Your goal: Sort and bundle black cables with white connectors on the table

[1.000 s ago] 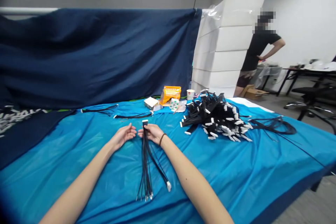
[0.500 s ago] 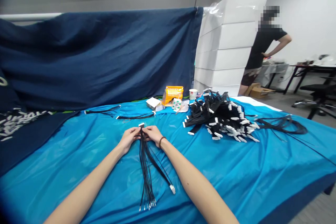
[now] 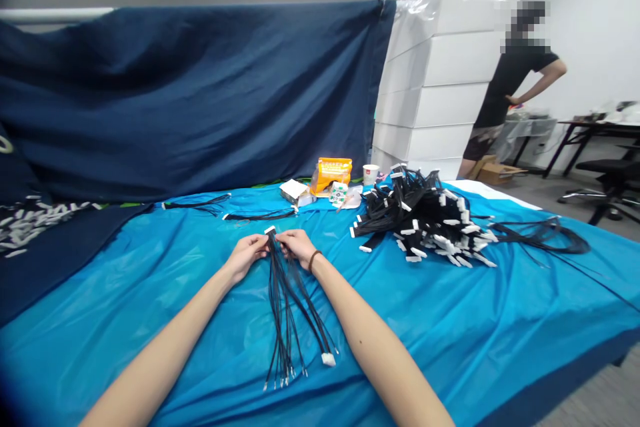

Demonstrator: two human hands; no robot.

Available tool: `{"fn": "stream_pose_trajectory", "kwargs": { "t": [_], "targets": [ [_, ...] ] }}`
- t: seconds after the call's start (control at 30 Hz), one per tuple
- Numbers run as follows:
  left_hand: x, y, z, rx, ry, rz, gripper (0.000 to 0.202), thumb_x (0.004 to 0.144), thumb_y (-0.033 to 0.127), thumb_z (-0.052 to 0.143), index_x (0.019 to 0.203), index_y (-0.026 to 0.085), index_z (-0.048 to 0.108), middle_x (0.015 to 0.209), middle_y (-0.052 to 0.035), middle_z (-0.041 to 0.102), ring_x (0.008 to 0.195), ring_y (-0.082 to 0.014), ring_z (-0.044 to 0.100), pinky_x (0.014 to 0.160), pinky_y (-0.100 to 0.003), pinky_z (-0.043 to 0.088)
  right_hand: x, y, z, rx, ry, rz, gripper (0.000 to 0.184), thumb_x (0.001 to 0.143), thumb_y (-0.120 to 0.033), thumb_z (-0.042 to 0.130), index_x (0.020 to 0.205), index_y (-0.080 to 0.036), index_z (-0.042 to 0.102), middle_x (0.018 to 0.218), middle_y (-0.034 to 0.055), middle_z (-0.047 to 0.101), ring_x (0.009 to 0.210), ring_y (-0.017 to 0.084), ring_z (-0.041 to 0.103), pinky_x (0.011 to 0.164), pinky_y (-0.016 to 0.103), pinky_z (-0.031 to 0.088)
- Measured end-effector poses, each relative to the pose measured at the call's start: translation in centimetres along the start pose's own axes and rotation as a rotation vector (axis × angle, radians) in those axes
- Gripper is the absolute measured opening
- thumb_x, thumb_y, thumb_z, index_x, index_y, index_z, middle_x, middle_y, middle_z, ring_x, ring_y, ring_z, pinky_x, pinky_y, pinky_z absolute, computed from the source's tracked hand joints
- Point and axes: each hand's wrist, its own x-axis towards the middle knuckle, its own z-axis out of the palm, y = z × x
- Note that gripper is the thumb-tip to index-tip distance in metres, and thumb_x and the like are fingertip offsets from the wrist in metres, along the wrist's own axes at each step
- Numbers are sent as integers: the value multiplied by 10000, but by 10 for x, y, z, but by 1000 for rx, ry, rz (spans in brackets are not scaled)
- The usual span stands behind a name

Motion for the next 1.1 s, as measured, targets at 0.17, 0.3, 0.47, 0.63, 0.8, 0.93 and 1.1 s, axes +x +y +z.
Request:
{"fn": "stream_pose_trajectory", "kwargs": {
  "t": [0.17, 0.3, 0.47, 0.63, 0.8, 0.93, 1.1],
  "targets": [
    [0, -2, 0, -62, -31, -39, 136, 735, 237, 583, 748, 102, 572, 606, -28, 587, 526, -73, 536, 527, -186, 417, -3, -4, -5, -24, -109, 52, 121, 696, -236, 611, 673, -124, 570, 462, -64, 475, 401, 28, 413, 432, 149, 354],
    [0, 0, 1, -119, -66, -59, 123, 787, 229, 504, 772, 110, 531, 690, -71, 629, 532, -91, 571, 523, -204, 440, -6, -6, -7, -61, -190, 91, 150, 663, -235, 658, 732, -119, 591, 521, -29, 556, 458, 51, 495, 481, 161, 410],
    [-1, 4, -2, -91, 4, -42, 146, 784, 256, 490, 718, 125, 490, 528, -16, 555, 351, -50, 441, 320, -141, 217, -8, -9, -9, -105, -355, 130, 258, 650, -319, 695, 779, -134, 569, 599, 5, 615, 531, 99, 585, 509, 181, 448],
    [-1, 7, -7, -27, 37, -49, 178, 764, 291, 511, 686, 132, 497, 405, 50, 412, 290, -29, 325, 304, -154, 100, -10, -13, -14, -143, -376, 82, 256, 727, -366, 624, 833, -141, 562, 513, -23, 574, 409, 67, 517, 376, 135, 344],
    [2, 4, -9, -76, 55, -48, 192, 681, 280, 617, 737, 109, 551, 625, -7, 553, 396, -28, 442, 329, -146, 178, -8, -12, -16, -133, -180, 96, 138, 772, -264, 567, 848, -150, 551, 560, -19, 596, 442, 59, 525, 424, 139, 384],
    [3, 0, -10, -43, 6, -64, 267, 647, 336, 658, 758, 104, 585, 684, -39, 595, 484, -55, 509, 403, -154, 304, -6, -7, -12, -184, -130, 126, 64, 748, -167, 568, 793, -133, 538, 575, 4, 613, 458, 73, 541, 433, 152, 404],
    [1, -1, -7, 91, 15, -32, 380, 633, 340, 678, 911, 95, 592, 707, -53, 604, 504, -71, 528, 407, -161, 320, -5, -5, -8, -225, -75, 109, 29, 736, -114, 558, 748, -133, 539, 548, -7, 603, 437, 69, 528, 420, 151, 402]
  ]
}}
